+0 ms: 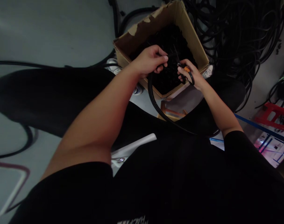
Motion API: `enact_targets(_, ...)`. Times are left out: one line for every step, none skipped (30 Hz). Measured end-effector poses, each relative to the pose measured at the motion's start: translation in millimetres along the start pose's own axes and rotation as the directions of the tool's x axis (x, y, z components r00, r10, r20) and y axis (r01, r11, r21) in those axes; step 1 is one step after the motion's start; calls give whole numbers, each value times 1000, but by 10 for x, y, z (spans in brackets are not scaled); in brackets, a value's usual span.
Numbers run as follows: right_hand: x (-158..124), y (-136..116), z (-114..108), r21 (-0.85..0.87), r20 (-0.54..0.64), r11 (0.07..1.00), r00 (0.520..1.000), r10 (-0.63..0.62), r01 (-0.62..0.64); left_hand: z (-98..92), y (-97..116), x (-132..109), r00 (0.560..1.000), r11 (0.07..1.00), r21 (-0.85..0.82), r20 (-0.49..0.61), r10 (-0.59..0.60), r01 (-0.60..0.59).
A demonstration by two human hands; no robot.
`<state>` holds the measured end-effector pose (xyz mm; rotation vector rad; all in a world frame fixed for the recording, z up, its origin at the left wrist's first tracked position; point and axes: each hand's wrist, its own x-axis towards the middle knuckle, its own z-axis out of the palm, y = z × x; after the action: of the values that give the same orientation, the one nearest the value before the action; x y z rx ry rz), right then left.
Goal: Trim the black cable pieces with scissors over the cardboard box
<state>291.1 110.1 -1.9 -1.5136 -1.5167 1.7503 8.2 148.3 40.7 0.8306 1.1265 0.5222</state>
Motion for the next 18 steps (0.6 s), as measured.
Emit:
enact_targets(6, 8, 2, 10, -6, 1000, 1000, 2, -2, 0, -4, -1, 1000, 1000, 5, 7, -2, 2)
enact_targets(11, 10, 5, 19, -8, 1000, 1000, 3, -2, 2, -7, -2, 1000, 1000, 8, 9, -3, 3)
enact_targets(15, 4, 8, 25, -8, 1000, 1000, 2, -2, 5, -11, -3, 1000, 1000, 12, 9, -4, 4)
enact_targets(18, -7, 12, 28, -5, 1000, 1000, 2, -1, 8, -16, -2, 1000, 1000, 15, 10, -7, 7)
enact_targets(19, -24, 16, 29, 3, 1000, 1000, -1, 1, 10, -22, 1, 1000, 1000, 18, 12, -10, 10)
enact_targets(19, -43, 21, 24, 17, 1000, 1000, -7, 6, 10, -30, 7, 1000, 1000, 19, 15, -11, 11)
enact_targets(17, -64, 24, 17, 34, 1000, 999, -14, 14, 8, -41, 15, 1000, 1000, 20, 17, -9, 9)
enact_targets(15, -85, 28, 8, 51, 1000, 998, -21, 21, 4, -54, 24, 1000, 1000, 20, 20, -5, 4)
enact_targets(10, -104, 31, 0, 62, 1000, 998, -24, 24, -3, -68, 36, 1000, 1000, 21, 24, 2, -2)
enact_targets(5, -120, 33, -7, 64, 1000, 998, -22, 22, -11, -84, 47, 999, 1000, 23, 30, 11, -11)
enact_targets(0, -134, 35, -14, 58, 1000, 998, -14, 15, -21, -100, 60, 999, 999, 24, 36, 20, -21)
enact_targets(-6, -144, 37, -20, 46, 1000, 999, -3, 4, -32, -117, 71, 999, 999, 25, 44, 27, -29)
enact_targets(-12, -151, 38, -28, 36, 1000, 999, 9, -8, -43, -133, 83, 998, 999, 27, 52, 33, -34)
enact_targets(-17, -157, 39, -38, 31, 999, 999, 19, -18, -54, -150, 93, 997, 999, 29, 62, 37, -39)
enact_targets(-21, -162, 39, -51, 33, 998, 999, 25, -24, -65, -166, 104, 997, 999, 31, 73, 39, -41)
enact_targets(-26, -166, 40, -65, 45, 998, 999, 28, -25, -76, -182, 115, 996, 998, 34, 85, 41, -44)
enact_targets(-30, -172, 42, -80, 67, 997, 997, 28, -23, -88, -198, 126, 994, 998, 36, 98, 44, -48)
enact_targets(-35, -180, 44, -94, 92, 995, 995, 27, -18, -100, -213, 137, 992, 998, 37, 116, 48, -53)
